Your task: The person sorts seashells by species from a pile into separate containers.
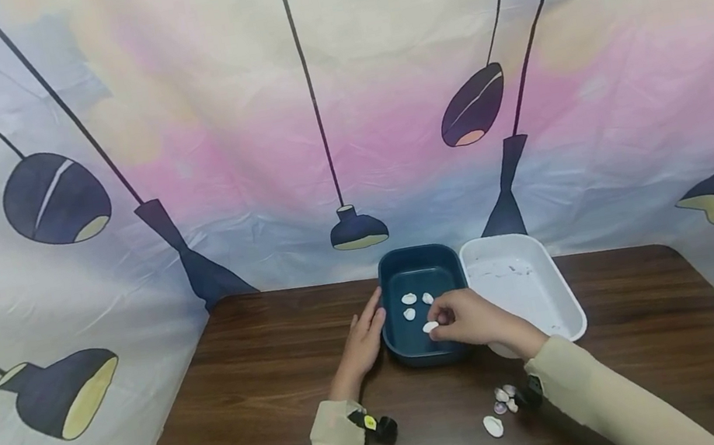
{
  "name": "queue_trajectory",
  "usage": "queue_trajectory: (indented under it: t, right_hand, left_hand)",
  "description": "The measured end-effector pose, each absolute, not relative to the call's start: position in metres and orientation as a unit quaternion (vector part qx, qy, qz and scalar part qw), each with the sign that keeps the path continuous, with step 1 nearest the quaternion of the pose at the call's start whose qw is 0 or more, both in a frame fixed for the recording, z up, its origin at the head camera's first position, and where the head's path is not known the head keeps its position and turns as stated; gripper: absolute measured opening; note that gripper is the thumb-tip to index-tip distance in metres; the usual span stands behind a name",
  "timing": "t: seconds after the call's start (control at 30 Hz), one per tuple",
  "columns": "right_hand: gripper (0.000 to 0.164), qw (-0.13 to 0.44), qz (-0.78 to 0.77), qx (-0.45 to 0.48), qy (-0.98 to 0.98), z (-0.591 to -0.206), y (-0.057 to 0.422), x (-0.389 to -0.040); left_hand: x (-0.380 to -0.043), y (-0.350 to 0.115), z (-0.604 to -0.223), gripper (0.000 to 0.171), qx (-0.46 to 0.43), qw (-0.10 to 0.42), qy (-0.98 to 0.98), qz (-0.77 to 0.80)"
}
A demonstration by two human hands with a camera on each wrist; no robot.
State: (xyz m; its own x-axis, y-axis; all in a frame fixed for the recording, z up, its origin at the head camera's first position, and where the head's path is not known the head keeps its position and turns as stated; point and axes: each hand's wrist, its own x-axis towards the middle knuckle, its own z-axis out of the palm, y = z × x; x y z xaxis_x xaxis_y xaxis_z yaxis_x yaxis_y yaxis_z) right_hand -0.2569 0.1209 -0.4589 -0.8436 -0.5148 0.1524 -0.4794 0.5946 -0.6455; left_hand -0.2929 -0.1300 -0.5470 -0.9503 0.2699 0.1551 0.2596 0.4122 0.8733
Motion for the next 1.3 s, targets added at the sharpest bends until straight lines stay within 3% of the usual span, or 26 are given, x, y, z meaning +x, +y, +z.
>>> queue_trajectory:
  t: [0.93, 1.3]
  right_hand:
    - [0.016, 0.007, -0.302, -0.210, 0.930, -0.483, 0.106, -0.292]
    - [0.016, 0.035, -0.257, -0.186, 0.948, -0.491, 0.094, -0.310]
  left_hand:
    - [-0.292, -0.130, -0.548, 0.057, 0.157, 0.009, 0.839, 0.521]
    - [-0.293, -0.130, -0.548, 0.053, 0.156, 0.005, 0.838, 0.524]
